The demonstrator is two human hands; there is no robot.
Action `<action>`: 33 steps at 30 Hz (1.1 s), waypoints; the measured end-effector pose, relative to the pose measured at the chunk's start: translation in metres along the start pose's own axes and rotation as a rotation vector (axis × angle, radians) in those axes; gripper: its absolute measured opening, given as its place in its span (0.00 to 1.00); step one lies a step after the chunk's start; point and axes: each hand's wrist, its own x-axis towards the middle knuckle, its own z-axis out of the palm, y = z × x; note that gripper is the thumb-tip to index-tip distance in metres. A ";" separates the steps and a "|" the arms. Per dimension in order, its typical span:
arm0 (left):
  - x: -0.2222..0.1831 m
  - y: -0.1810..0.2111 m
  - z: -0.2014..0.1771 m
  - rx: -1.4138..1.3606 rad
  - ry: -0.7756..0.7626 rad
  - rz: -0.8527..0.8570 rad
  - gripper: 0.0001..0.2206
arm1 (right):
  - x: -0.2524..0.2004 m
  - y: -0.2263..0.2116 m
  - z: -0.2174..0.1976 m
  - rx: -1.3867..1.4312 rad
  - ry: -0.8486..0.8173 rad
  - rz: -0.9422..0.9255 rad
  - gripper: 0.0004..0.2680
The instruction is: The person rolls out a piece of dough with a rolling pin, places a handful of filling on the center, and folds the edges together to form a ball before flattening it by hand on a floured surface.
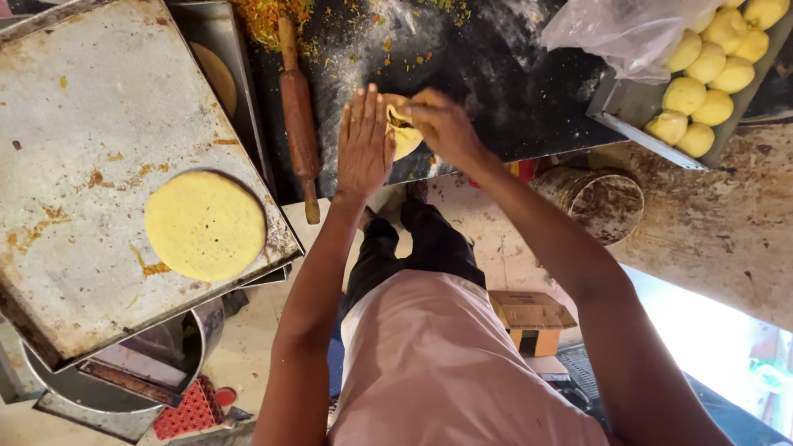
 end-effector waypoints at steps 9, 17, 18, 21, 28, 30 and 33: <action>0.001 -0.001 -0.008 0.050 -0.022 0.092 0.23 | -0.014 0.016 -0.004 0.062 0.115 -0.041 0.16; 0.003 -0.006 -0.009 0.034 -0.010 0.159 0.24 | -0.005 0.023 0.000 0.108 0.113 0.138 0.07; 0.003 -0.005 -0.010 0.032 -0.005 0.163 0.24 | -0.007 0.014 0.005 0.163 0.105 0.166 0.07; 0.009 -0.003 -0.016 0.008 0.003 0.172 0.23 | -0.018 -0.013 0.021 -0.079 0.165 0.048 0.10; 0.007 -0.004 -0.021 -0.033 0.001 0.193 0.18 | -0.037 0.000 0.019 0.166 0.128 0.163 0.12; 0.009 -0.004 -0.020 -0.042 0.019 0.196 0.17 | -0.040 0.013 0.012 0.216 0.201 0.364 0.14; 0.005 -0.003 -0.019 -0.070 0.032 0.196 0.17 | -0.044 0.021 0.012 0.257 0.196 0.470 0.14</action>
